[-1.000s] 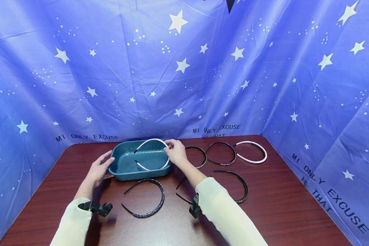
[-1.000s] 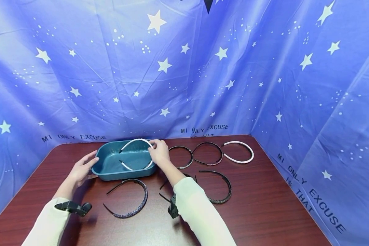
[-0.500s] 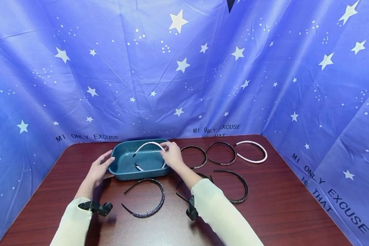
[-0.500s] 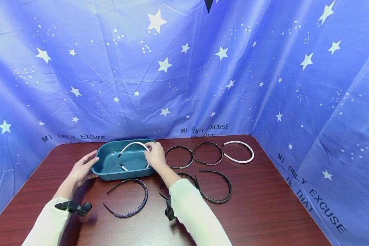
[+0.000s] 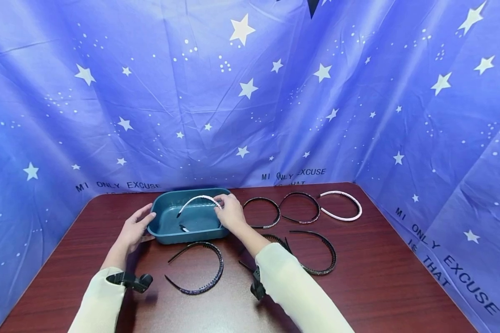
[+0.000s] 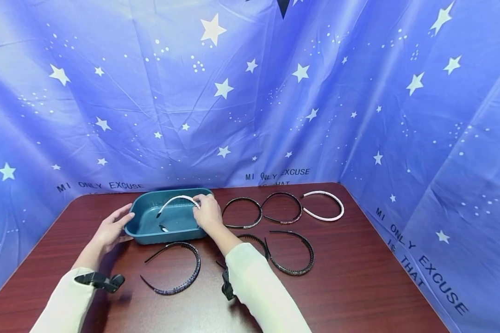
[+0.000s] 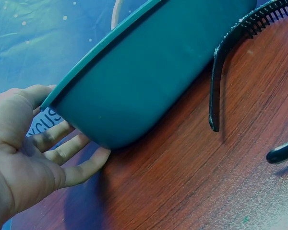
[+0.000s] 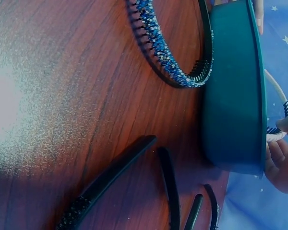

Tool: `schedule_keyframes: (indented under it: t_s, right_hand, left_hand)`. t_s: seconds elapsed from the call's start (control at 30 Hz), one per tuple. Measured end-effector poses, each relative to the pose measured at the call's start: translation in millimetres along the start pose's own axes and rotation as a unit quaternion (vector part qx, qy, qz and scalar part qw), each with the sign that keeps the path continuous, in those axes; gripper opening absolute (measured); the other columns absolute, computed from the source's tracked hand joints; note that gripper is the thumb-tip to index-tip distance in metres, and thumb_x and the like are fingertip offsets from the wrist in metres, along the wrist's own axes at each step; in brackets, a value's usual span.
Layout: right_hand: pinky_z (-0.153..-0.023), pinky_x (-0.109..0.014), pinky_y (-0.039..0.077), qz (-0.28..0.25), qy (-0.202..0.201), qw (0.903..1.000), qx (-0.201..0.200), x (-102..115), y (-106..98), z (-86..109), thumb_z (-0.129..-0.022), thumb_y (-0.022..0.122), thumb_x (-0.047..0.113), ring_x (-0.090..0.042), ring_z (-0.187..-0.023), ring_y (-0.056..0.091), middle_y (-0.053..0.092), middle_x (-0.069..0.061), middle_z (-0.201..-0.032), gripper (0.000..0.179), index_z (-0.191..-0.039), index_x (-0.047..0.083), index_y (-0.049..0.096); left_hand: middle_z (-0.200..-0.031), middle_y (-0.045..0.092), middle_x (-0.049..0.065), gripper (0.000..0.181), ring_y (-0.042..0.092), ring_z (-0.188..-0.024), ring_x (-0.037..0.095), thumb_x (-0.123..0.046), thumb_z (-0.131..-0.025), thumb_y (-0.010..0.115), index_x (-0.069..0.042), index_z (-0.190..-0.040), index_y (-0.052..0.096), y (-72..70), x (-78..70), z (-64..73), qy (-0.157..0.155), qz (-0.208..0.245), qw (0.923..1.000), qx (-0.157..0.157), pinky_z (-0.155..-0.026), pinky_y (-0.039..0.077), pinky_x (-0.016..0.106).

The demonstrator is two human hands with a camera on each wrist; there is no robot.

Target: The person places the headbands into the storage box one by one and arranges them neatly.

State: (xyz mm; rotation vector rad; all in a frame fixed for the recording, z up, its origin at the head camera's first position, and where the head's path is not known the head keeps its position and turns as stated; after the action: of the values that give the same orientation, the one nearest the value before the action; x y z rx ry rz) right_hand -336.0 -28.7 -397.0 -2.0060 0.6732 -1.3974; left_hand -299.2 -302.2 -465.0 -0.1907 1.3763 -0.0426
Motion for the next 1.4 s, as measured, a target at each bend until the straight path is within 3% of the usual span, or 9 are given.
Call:
schedule_keyframes:
  t_s: [0.33,1.4]
  right_hand:
    - [-0.070,-0.025,0.048,0.042,-0.009,0.9990,0.009,-3.2,1.6,-0.2,-0.085,0.067,0.015,-0.014,-0.082,0.058,0.061,-0.003,-0.093,0.026,-0.111,0.015,0.067]
    - [-0.074,-0.025,0.049,0.056,-0.013,0.9983,0.013,-8.0,2.8,0.3,-0.086,0.067,0.016,-0.014,-0.085,0.060,0.061,-0.002,-0.092,0.028,-0.113,0.014,0.068]
  left_hand:
    - [-0.154,0.013,0.017,0.065,0.035,-0.125,0.038,-0.039,-0.097,0.047,-0.017,-0.151,0.016,0.1,0.4,-0.8,-0.001,0.002,1.0000,0.000,-0.076,0.056,0.041]
    - [-0.152,0.015,0.018,0.066,0.036,-0.124,0.037,-0.041,-0.096,0.048,-0.017,-0.150,0.019,-1.0,1.8,-0.7,0.007,-0.001,1.0000,0.000,-0.078,0.056,0.043]
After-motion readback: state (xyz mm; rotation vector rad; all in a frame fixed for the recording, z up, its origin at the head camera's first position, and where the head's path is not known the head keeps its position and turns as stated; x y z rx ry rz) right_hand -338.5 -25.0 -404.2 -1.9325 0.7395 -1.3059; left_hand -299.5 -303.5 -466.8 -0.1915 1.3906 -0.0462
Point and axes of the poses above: each hand's wrist, its own z-axis away from the middle knuckle, its own y-axis out of the palm, x = y × z, the point moved 6 cm from there along -z, towards the middle knuckle
